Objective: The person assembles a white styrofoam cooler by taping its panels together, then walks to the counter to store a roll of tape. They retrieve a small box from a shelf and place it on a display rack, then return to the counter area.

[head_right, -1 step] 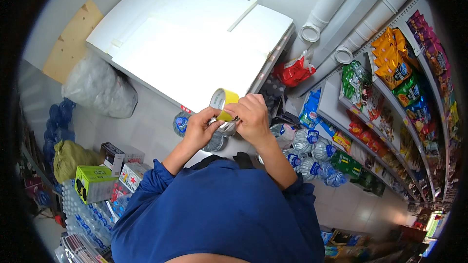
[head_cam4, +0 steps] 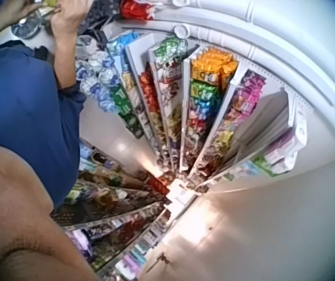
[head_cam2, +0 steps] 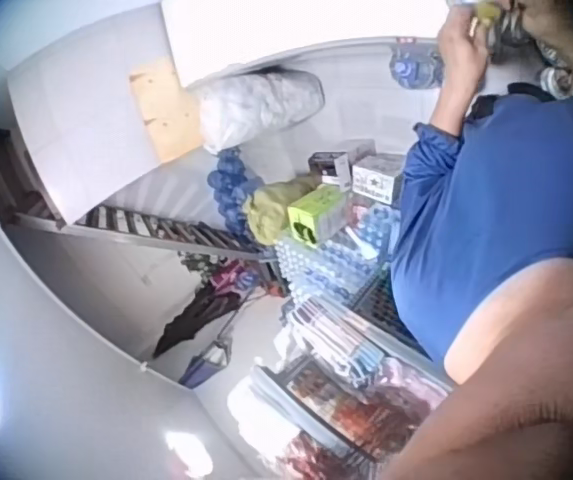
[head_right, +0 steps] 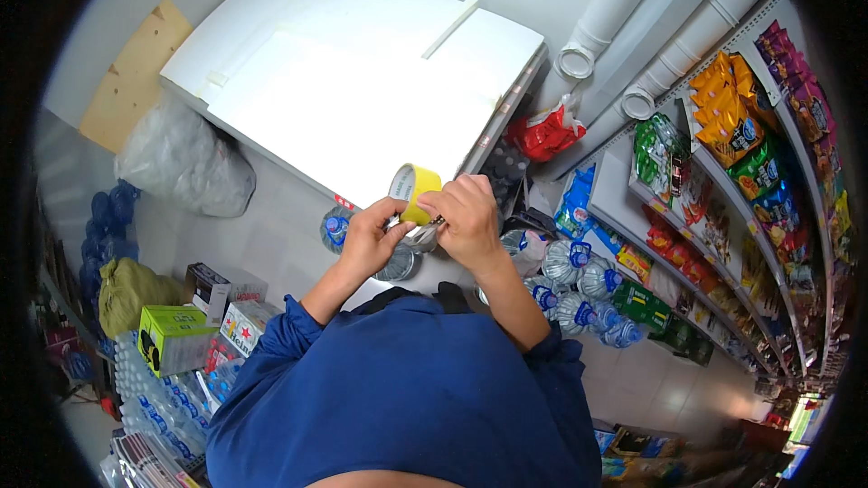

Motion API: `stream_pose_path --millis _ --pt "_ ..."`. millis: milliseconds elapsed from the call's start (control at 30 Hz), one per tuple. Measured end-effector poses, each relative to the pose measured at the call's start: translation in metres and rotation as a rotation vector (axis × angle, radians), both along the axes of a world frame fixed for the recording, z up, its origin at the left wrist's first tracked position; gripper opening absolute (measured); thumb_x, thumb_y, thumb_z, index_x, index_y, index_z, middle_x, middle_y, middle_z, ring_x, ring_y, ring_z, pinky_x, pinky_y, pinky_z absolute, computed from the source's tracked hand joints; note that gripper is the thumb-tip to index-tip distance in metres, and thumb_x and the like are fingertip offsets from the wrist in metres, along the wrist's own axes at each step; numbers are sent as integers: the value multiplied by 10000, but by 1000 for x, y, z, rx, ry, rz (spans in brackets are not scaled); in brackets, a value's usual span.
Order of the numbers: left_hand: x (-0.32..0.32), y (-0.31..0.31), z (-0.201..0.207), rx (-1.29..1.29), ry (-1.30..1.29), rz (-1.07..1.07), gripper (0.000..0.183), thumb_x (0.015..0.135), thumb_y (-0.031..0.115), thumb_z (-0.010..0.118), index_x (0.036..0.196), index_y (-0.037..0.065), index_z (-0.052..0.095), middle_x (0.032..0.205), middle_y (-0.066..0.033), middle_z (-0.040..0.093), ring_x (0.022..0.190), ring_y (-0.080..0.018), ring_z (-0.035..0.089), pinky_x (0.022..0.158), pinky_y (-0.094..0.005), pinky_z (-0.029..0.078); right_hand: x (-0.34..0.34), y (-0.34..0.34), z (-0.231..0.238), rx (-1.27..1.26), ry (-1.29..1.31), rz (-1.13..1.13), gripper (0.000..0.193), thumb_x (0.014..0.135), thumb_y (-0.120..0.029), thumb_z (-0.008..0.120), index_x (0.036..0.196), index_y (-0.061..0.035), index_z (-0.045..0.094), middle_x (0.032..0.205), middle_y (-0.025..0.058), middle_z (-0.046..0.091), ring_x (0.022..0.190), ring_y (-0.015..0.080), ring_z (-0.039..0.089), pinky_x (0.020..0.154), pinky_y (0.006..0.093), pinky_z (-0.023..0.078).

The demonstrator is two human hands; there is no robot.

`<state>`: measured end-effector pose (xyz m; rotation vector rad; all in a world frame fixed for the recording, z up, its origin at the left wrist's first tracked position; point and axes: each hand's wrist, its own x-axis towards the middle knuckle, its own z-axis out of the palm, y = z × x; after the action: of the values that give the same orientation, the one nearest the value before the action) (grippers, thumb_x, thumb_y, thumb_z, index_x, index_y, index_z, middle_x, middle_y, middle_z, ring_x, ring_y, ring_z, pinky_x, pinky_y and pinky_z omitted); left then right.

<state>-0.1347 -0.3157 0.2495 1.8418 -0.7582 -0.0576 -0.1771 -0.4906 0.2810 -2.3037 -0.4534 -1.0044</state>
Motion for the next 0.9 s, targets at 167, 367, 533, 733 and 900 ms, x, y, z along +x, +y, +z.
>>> stream_pose_path --millis 167,367,533,733,900 --pt "-2 -6 -3 -8 -6 21 185 784 17 680 959 10 621 798 -92 607 614 -166 531 547 -275 422 -2 -5 -8 99 -31 -12 130 705 -43 691 823 -52 635 629 52 530 608 255 509 632 365 371" --pt "-7 -12 -2 52 -70 27 217 758 -5 682 964 13 615 782 -122 581 638 -242 560 570 -299 445 -1 -11 -1 31 126 -20 199 730 -32 671 926 -73 668 671 38 541 658 232 521 679 354 366" --pt "-8 -15 0 95 -144 31 230 742 -20 680 959 20 614 779 -131 575 639 -291 582 569 -327 463 -1 -20 -12 -24 50 -9 191 716 -63 700 903 -101 694 635 27 497 627 205 488 668 335 342" --pt "-6 -13 2 178 -172 6 220 766 56 668 976 88 612 792 -90 584 662 -300 611 552 -371 478 2 -23 -19 22 -29 14 149 677 -82 711 822 -107 684 619 14 481 621 205 481 670 339 346" --pt "-7 -17 0 117 -140 22 229 738 8 675 953 62 618 771 -96 574 635 -285 599 541 -349 468 4 -22 -24 -17 -86 -38 140 655 -54 680 781 -102 644 637 19 489 635 218 488 684 352 353"
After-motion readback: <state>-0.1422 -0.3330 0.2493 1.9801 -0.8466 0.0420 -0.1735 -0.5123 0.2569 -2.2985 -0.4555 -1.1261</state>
